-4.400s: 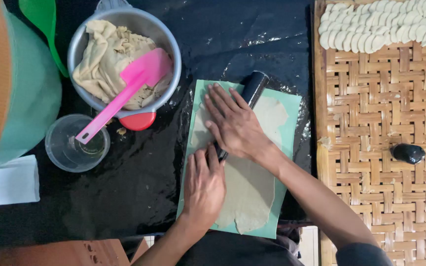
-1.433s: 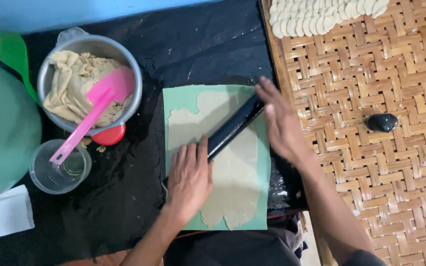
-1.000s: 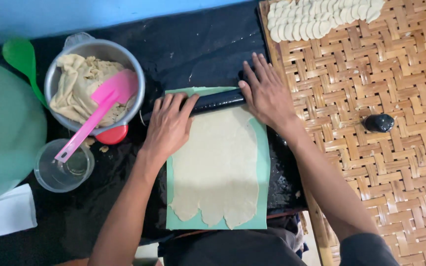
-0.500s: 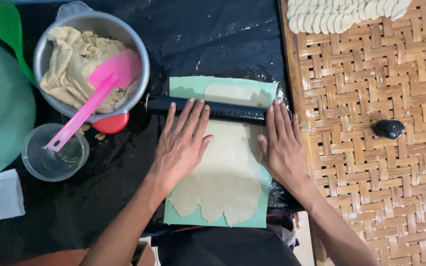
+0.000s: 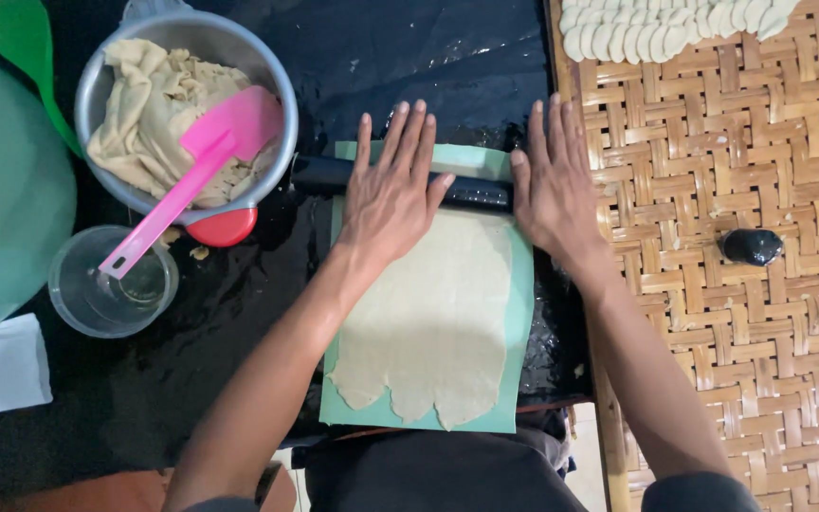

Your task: Flattening dough with a rolling pin, cutting out small circles with a mold, and placing them on a drying tray.

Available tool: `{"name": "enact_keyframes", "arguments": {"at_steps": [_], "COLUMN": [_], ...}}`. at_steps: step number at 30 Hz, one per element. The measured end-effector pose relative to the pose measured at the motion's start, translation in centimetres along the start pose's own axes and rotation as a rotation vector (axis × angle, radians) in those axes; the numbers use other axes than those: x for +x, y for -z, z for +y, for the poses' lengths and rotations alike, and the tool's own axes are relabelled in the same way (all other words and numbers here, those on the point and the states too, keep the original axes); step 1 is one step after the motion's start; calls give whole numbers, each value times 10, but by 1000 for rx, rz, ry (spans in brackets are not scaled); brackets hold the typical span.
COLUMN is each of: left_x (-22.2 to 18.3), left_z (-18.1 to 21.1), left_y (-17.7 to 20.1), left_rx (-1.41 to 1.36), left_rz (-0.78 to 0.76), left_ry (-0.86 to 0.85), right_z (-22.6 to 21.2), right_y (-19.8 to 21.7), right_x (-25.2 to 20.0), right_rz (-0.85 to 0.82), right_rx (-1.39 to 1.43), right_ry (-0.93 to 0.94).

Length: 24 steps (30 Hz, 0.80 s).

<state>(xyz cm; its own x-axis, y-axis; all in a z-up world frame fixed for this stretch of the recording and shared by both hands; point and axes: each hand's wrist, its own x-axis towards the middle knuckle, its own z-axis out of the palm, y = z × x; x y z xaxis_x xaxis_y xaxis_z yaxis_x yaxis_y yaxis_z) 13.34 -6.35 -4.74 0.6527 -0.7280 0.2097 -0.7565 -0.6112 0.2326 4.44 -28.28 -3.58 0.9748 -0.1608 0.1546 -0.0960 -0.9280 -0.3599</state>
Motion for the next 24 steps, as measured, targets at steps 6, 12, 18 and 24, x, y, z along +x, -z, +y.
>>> {"name": "enact_keyframes", "arguments": {"at_steps": [6,12,18,24], "left_x": [-58,-121,-112,-97], "left_z": [28,39,42,29], "left_y": [28,20,56,49], "left_rx": [-69,-88,-92,-18], "left_rz": [-91,-35,78,-11], "left_ry": [-7,-48,-15,14], "right_z": [-31,-48,-16,41], "right_y": [5,17,36,12], "right_x": [-70,-121,-66,-4], "right_rz": [-29,-109,142,-44], "right_rx": [-29,-63,91,109], "right_ry": [5,22,30,57]}}
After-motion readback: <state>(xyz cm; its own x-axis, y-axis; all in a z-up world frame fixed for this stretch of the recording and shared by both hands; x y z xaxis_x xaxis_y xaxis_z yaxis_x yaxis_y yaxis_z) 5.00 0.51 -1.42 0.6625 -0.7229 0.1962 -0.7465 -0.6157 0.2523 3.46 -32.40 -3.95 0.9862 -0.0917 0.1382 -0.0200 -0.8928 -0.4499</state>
